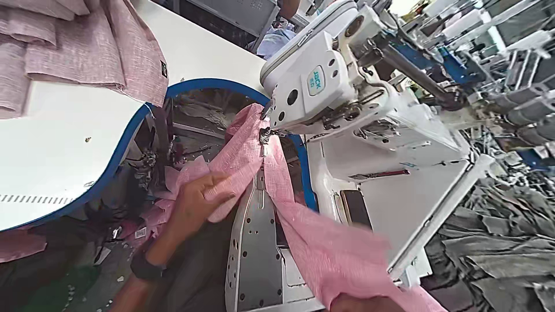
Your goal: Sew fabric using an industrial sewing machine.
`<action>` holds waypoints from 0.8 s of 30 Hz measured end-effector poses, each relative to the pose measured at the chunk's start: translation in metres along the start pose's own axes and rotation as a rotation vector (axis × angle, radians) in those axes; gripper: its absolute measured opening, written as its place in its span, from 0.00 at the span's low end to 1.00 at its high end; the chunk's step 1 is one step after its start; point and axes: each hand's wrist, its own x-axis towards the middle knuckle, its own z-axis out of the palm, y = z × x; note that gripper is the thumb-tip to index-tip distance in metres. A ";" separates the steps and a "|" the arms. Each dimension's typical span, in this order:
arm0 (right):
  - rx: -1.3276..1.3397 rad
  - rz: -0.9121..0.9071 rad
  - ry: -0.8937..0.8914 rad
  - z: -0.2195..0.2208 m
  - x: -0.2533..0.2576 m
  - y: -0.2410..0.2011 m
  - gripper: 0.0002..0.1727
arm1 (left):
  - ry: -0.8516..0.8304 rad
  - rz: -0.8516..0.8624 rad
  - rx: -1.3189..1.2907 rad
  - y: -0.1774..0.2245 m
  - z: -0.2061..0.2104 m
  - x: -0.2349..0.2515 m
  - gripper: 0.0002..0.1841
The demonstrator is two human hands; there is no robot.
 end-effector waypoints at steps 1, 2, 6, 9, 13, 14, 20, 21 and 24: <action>0.001 -0.076 0.212 -0.007 0.002 -0.011 0.12 | -0.084 -0.070 0.065 -0.013 -0.005 0.016 0.37; -0.017 -0.138 0.444 -0.011 0.018 -0.020 0.15 | -0.194 -0.122 0.104 -0.028 -0.001 0.035 0.46; 0.014 -0.061 0.516 -0.014 0.154 -0.034 0.33 | -0.346 -0.102 0.358 -0.056 0.049 0.100 0.21; -0.030 -0.039 0.522 -0.010 0.167 -0.043 0.19 | 0.092 0.068 0.743 0.024 -0.017 0.143 0.09; -0.279 -0.101 0.865 0.003 0.122 -0.015 0.18 | -0.094 0.319 1.030 0.107 -0.025 0.039 0.15; -0.250 -0.057 0.844 -0.001 0.115 -0.012 0.19 | -0.119 0.349 1.024 0.111 -0.014 0.003 0.17; -0.460 0.031 0.891 0.011 0.098 -0.063 0.13 | 0.180 0.343 0.258 0.055 0.056 -0.064 0.14; -0.529 -0.009 0.856 0.023 0.094 -0.084 0.10 | 0.204 0.335 0.193 0.051 0.068 -0.067 0.15; -0.645 -0.167 0.729 0.059 0.100 -0.120 0.09 | 0.194 0.356 0.126 0.040 0.073 -0.065 0.15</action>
